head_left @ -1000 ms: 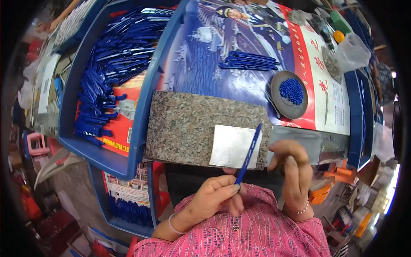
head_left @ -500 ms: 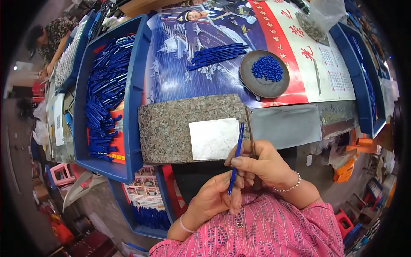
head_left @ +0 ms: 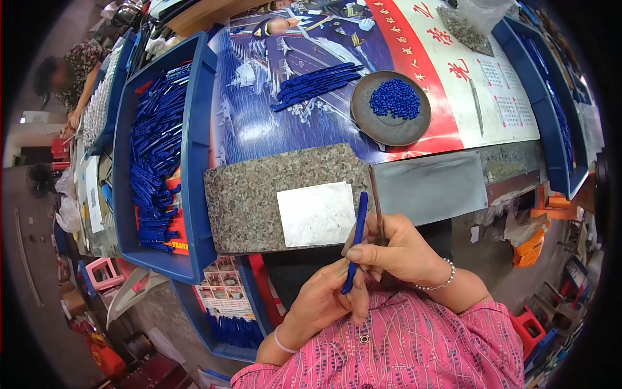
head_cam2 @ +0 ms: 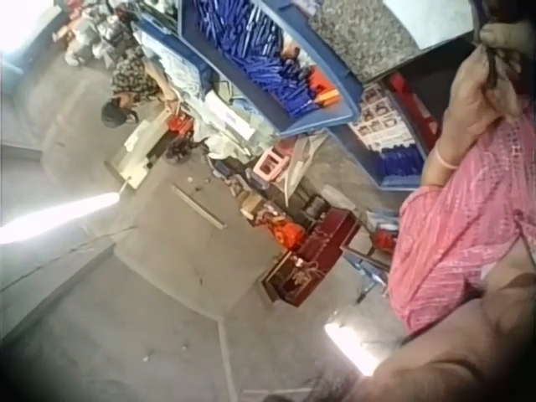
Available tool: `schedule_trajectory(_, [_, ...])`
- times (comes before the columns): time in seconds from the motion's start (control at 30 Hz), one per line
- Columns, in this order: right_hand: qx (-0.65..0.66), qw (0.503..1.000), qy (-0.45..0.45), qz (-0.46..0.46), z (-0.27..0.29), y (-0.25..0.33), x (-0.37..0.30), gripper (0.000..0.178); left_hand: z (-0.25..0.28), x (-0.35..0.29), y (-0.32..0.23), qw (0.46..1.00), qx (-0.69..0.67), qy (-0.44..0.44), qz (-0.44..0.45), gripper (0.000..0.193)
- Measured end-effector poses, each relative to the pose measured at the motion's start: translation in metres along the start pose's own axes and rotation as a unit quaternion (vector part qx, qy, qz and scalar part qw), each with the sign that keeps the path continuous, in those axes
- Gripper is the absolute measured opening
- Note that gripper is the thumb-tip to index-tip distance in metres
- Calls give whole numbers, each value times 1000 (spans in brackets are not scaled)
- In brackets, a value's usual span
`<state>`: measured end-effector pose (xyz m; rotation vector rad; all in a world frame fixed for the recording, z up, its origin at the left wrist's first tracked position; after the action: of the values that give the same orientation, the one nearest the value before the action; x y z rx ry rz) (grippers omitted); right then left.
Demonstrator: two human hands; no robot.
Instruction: The worker is assembling small blue pen-like components and beads onto cards at a factory workstation.
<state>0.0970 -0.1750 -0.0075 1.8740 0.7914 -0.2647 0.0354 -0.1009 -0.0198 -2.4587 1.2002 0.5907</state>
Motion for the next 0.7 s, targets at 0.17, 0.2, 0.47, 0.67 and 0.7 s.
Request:
schedule_trajectory(0.17, [-2,1000,-18,-2,1,4,2,16,4,-1,-1,998,51,-11,-20,36])
schedule_trajectory(0.2, [1,1000,-21,-6,1,4,2,16,2,-2,1,999,38,18,-7,37])
schedule_trajectory(0.47, [-11,999,-37,-24,2,3,-2,18,0,-2,4,998,-29,59,26,40])
schedule_trajectory(0.67, [22,999,-25,-19,2,3,-8,18,-2,-2,9,997,-42,59,31,37])
schedule_trajectory(0.7, [26,999,-25,-10,2,5,-8,18,-2,-2,9,996,-49,63,31,37])
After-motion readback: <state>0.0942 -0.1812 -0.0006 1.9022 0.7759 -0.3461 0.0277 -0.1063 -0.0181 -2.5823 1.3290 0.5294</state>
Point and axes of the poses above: each hand's wrist, its own x-axis towards the middle knuckle, its own z-axis out of the back of the hand, y = z × x, the point moved 8 cm from there along x, towards the middle knuckle, and after that the axes turned 8 degrees about -y, right-handed, at the moved point
